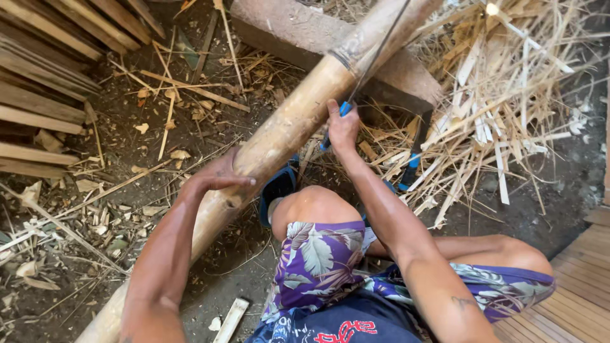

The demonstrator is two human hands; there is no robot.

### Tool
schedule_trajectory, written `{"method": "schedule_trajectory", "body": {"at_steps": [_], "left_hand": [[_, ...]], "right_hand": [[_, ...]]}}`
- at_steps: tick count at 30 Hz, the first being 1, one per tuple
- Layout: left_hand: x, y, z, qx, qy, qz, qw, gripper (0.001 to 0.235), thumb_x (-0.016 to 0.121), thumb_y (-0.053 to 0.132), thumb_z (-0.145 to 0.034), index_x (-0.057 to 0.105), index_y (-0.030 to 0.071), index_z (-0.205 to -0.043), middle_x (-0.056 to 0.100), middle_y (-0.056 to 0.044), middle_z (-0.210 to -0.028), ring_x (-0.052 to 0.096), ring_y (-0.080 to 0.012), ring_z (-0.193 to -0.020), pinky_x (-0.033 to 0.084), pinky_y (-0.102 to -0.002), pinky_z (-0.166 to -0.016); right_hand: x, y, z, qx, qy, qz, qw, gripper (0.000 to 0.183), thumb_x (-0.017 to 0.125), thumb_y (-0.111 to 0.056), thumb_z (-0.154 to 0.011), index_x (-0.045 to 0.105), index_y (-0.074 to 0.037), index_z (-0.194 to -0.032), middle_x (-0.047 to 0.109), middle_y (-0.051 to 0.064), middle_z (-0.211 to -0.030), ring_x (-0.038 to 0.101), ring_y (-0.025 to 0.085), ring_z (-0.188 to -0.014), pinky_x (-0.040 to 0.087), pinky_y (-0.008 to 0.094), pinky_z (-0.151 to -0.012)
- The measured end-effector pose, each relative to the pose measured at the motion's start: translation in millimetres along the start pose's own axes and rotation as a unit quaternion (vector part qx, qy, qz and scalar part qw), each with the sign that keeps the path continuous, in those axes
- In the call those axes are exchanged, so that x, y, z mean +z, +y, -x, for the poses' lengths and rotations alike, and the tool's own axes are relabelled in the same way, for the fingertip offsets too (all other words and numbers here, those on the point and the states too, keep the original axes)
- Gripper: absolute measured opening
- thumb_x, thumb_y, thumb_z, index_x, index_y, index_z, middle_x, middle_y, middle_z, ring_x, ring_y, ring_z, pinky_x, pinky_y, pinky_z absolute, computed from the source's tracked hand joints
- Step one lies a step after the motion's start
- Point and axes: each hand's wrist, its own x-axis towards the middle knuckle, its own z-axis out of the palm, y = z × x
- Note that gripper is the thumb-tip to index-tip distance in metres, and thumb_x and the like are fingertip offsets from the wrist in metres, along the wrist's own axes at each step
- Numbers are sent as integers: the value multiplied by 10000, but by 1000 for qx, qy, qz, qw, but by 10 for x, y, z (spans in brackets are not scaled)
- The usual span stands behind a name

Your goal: The person sits on the ground and uses a machete to shave the bark off a wooden log. The log is held steady by the left hand and a foot while the right hand repeatedly strikes the wood with the blade to remove the outer layer.

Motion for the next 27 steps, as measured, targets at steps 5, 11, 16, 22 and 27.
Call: {"method": "schedule_trajectory", "body": {"at_steps": [5, 11, 16, 22, 27], "left_hand": [[71, 310, 338, -41, 157, -165, 973, 1270, 847, 608, -568, 288, 134, -1605, 639, -285, -1297, 687, -444, -1111, 539, -494, -983], [359, 389, 479, -24, 216, -261, 940, 1362, 827, 757, -587, 216, 120, -1625, 666, -304, -1163, 695, -453, -1015, 564, -529, -900], [366, 450, 533, -41, 231, -262, 936, 1288, 808, 756, -623, 237, 161, -1612, 668, -279, -1163, 697, -437, -1006, 583, -534, -850], [380, 509, 572, -84, 206, -259, 940, 1282, 781, 757, -612, 230, 193, -1623, 674, -249, -1159, 713, -402, -987, 598, -512, -828], [362, 391, 497, -51, 224, -278, 933, 1264, 757, 807, -650, 248, 157, -1607, 666, -259, -1149, 713, -408, -952, 599, -515, -784]], "right_hand": [[-298, 5, -417, 15, -34, 207, 978, 570, 816, -503, -910, 575, 9, -980, 645, 124, -770, 654, 298, -667, 543, 455, -645], [-1271, -836, -219, -108, -50, 450, 885, 518, 634, -455, -1001, 502, 16, -1170, 700, 292, -875, 695, 491, -803, 530, 574, -711], [-1228, -1136, 284, -33, -196, 545, 814, 525, 456, -523, -1046, 458, -12, -1163, 729, 283, -857, 736, 457, -749, 567, 562, -658], [-1460, -1103, 123, -102, -277, 588, 753, 664, 524, -659, -970, 484, -5, -1076, 713, 276, -879, 723, 426, -764, 569, 527, -643], [-1537, -1022, 178, -29, -241, 563, 790, 603, 398, -658, -1027, 528, -75, -1107, 739, 230, -865, 743, 415, -755, 582, 532, -656]]}}
